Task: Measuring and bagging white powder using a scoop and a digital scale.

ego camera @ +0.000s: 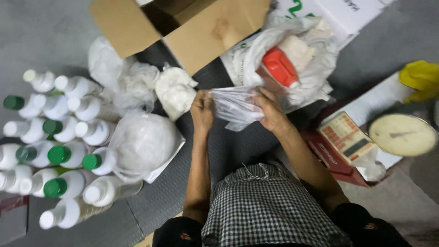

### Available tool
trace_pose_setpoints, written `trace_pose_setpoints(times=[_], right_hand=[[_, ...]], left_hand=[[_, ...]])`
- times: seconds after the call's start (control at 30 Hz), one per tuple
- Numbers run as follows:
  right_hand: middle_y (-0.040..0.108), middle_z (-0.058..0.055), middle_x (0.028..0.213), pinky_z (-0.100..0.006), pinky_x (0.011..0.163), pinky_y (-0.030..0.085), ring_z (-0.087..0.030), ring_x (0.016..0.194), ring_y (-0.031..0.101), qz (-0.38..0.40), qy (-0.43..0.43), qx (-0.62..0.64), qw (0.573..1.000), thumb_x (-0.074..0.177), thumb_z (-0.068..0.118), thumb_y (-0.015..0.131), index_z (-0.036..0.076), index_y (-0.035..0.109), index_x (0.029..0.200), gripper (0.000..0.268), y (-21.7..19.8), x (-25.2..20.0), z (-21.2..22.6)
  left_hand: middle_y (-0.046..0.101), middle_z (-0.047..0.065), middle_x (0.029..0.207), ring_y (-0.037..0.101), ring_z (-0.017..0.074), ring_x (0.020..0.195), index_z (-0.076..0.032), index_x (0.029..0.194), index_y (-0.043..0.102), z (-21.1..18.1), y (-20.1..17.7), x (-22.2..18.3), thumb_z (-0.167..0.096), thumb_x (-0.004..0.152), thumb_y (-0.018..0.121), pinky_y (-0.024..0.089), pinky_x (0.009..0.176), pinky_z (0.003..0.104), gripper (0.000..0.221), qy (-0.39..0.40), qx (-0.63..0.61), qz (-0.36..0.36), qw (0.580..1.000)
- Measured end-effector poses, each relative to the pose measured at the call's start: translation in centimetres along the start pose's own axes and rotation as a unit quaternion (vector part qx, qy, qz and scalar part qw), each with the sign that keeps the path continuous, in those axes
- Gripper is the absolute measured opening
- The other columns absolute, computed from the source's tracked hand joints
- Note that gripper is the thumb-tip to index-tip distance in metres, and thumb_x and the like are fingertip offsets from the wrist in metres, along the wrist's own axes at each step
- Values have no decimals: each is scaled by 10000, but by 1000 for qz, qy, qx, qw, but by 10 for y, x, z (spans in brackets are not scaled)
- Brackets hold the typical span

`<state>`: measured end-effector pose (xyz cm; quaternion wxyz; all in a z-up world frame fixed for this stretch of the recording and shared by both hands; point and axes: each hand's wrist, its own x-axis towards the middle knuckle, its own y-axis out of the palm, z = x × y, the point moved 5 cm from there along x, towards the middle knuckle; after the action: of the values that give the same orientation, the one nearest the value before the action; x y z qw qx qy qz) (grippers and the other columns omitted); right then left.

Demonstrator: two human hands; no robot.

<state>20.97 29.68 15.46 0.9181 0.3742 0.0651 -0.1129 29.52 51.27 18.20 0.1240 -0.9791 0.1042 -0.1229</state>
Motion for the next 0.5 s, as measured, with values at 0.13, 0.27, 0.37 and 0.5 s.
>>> trace_pose_setpoints(times=[0.13, 0.27, 0.37, 0.5], right_hand=[[660, -8, 1043, -278, 840, 489, -113, 940, 599, 56, -28, -270, 961, 983, 163, 699, 53, 655, 1189, 238, -8, -56, 27], [689, -99, 1051, -359, 801, 496, -208, 910, 615, -39, 13, -228, 973, 1023, 176, 690, -30, 676, 1193, 268, -135, -64, -4], [721, -91, 1141, -408, 906, 561, -223, 1000, 687, -65, -35, 29, 997, 1010, 234, 610, 42, 656, 1229, 294, -83, -106, 78], [721, -111, 1180, -425, 984, 577, -249, 1088, 708, -36, -76, 107, 991, 1033, 246, 544, 36, 637, 1202, 285, -92, -139, 114]], left_hand=[[581, -6, 695, 495, 84, 558, -81, 902, 611, 21, 55, 1, -238, 1077, 566, 419, 502, 271, 240, -176, -379, 49, 907], [546, -8, 678, 519, 113, 547, -90, 955, 606, -22, 120, -23, -233, 1031, 537, 474, 500, 291, 176, -308, -522, 155, 781], [562, -34, 761, 497, 76, 580, -69, 1107, 633, -58, 145, -34, -208, 1085, 667, 415, 478, 263, 145, -231, -487, 280, 795], [684, 4, 1007, 634, 124, 916, -60, 1198, 621, -104, 181, -72, -147, 883, 784, 530, 810, 300, 365, -52, -223, 410, 883]])
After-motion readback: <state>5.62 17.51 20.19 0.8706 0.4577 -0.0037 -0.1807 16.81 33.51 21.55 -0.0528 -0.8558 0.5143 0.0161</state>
